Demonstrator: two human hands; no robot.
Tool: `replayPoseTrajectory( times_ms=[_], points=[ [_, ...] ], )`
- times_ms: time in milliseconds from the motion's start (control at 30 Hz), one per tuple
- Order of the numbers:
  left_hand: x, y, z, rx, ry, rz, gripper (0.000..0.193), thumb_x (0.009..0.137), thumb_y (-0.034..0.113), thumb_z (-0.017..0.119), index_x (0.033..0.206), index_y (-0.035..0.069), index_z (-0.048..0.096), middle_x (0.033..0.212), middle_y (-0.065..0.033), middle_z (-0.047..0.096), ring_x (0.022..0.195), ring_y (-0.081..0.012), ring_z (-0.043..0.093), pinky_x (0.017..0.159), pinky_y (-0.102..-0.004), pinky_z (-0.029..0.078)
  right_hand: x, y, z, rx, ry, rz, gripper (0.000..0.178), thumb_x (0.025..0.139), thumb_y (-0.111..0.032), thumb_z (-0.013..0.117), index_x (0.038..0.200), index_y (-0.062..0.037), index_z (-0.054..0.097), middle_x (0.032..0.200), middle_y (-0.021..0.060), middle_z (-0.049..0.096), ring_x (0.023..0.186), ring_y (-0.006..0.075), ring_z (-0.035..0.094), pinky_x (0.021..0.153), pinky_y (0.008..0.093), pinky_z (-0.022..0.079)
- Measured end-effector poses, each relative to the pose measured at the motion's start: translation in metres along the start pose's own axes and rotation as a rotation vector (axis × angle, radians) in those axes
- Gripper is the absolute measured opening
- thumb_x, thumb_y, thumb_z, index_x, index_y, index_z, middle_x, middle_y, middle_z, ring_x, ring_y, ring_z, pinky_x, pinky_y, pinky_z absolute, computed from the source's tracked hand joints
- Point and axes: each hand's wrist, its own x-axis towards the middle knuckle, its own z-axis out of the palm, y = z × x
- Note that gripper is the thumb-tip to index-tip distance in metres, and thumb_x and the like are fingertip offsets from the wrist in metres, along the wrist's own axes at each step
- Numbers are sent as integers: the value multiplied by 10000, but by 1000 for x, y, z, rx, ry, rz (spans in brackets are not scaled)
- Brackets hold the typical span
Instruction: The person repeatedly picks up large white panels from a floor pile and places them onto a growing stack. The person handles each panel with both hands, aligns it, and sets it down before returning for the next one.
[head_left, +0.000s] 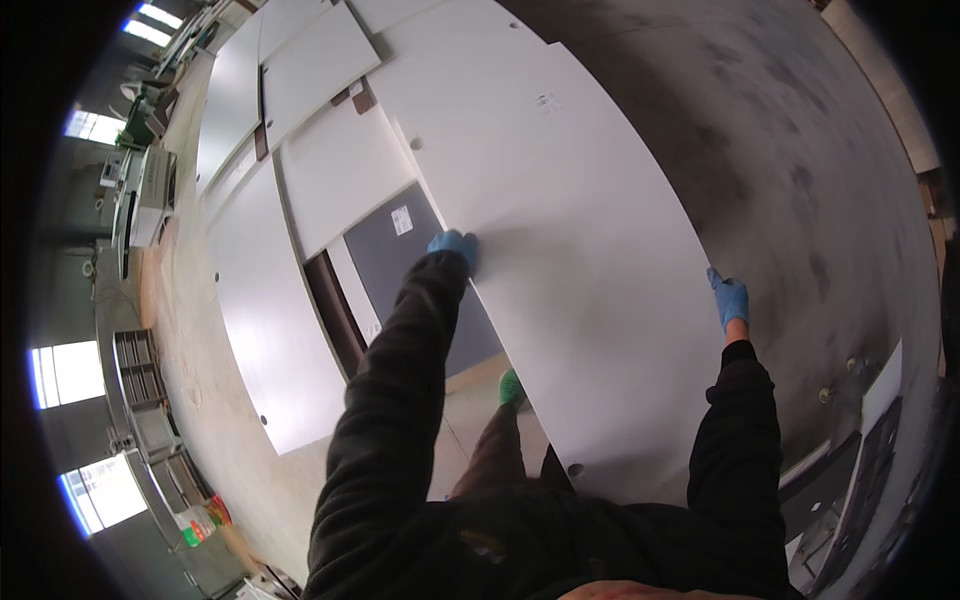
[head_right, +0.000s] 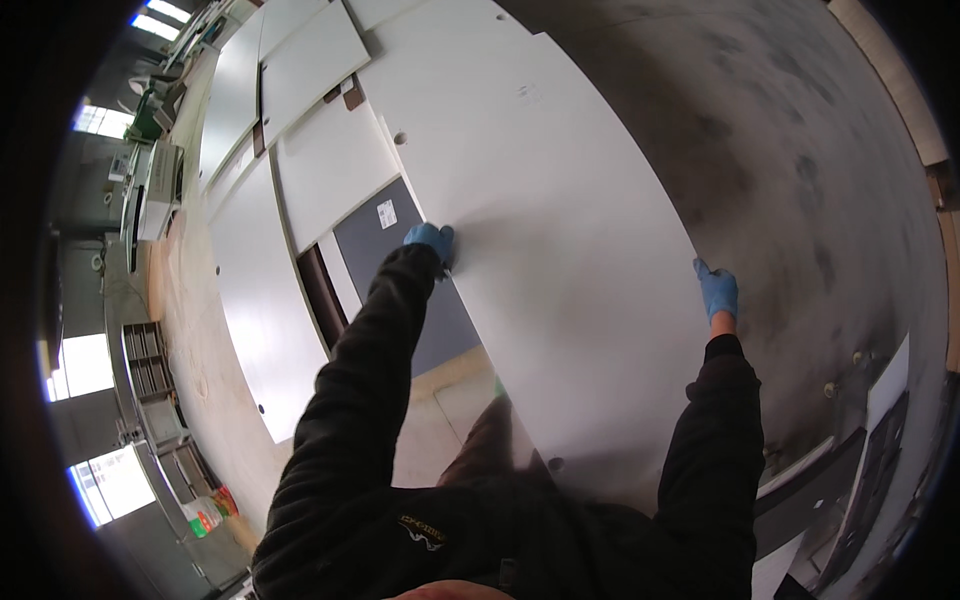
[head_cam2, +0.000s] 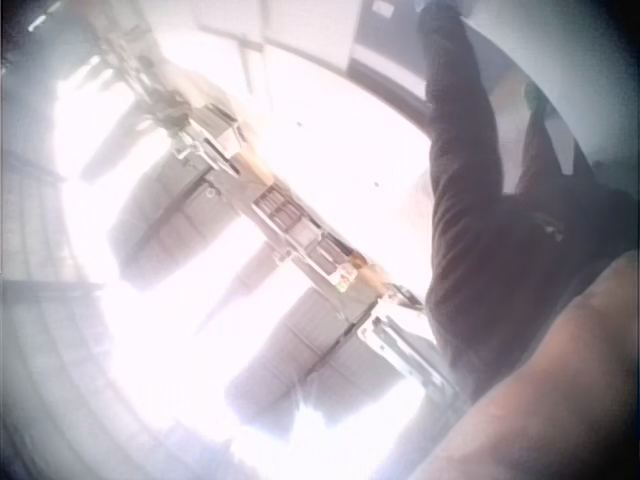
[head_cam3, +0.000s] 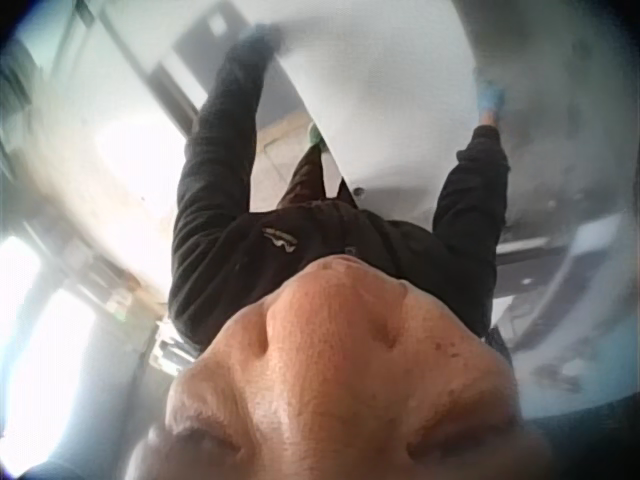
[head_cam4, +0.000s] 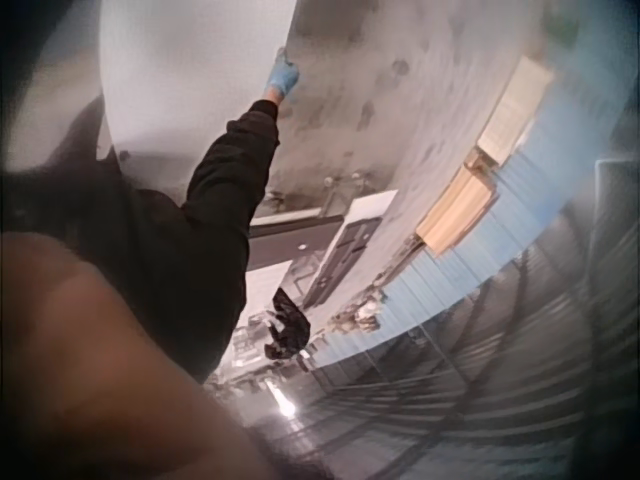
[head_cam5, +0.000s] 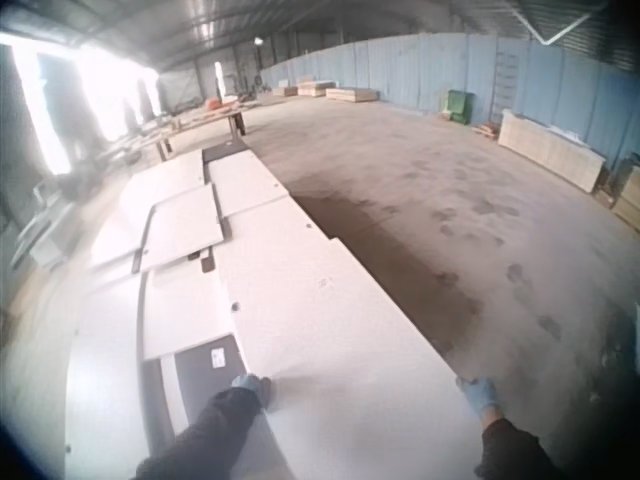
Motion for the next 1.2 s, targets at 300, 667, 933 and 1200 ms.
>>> replayPoseTrajectory(
  times_ms=[300, 667, 933, 1200],
  points=[
    [-115, -38, 17, -679, 123, 99, 419, 1066, 319, 474, 1121, -62, 637, 818, -198, 720, 599, -240, 724, 528, -333, 560, 47, 62, -20, -193, -4, -199, 461, 965, -285, 648, 1231, 89, 607, 1249, 203, 639, 1115, 284, 628, 940, 380, 497],
    [-270, -157, 261, -583, -694, 230, 654, 985, 593, 580, 1307, 30, 668, 1178, -142, 705, 1080, -247, 660, 949, -363, 504, 103, 19, 37, -43, -134, -31, 429, 1003, -121, 514, 1386, 72, 514, 1396, 187, 540, 1283, 303, 506, 1083, 440, 425],
    [-266, -122, 320, -929, -691, 259, 576, 963, 524, 662, 1134, -22, 723, 1027, -76, 736, 904, -178, 670, 816, -356, 539, 21, -55, 31, -728, 30, 34, 552, 1079, -332, 434, 1478, 48, 444, 1520, 136, 492, 1376, 243, 472, 1131, 368, 406],
    [-257, -121, 341, -542, -461, 498, 583, 954, 518, 675, 1122, -38, 722, 1038, -120, 742, 957, -207, 690, 820, -373, 547, -281, -96, -33, 369, 721, 1083, 775, 987, -689, 439, 1580, -197, 365, 1620, 102, 355, 1472, 329, 325, 1168, 512, 326]
  ],
)
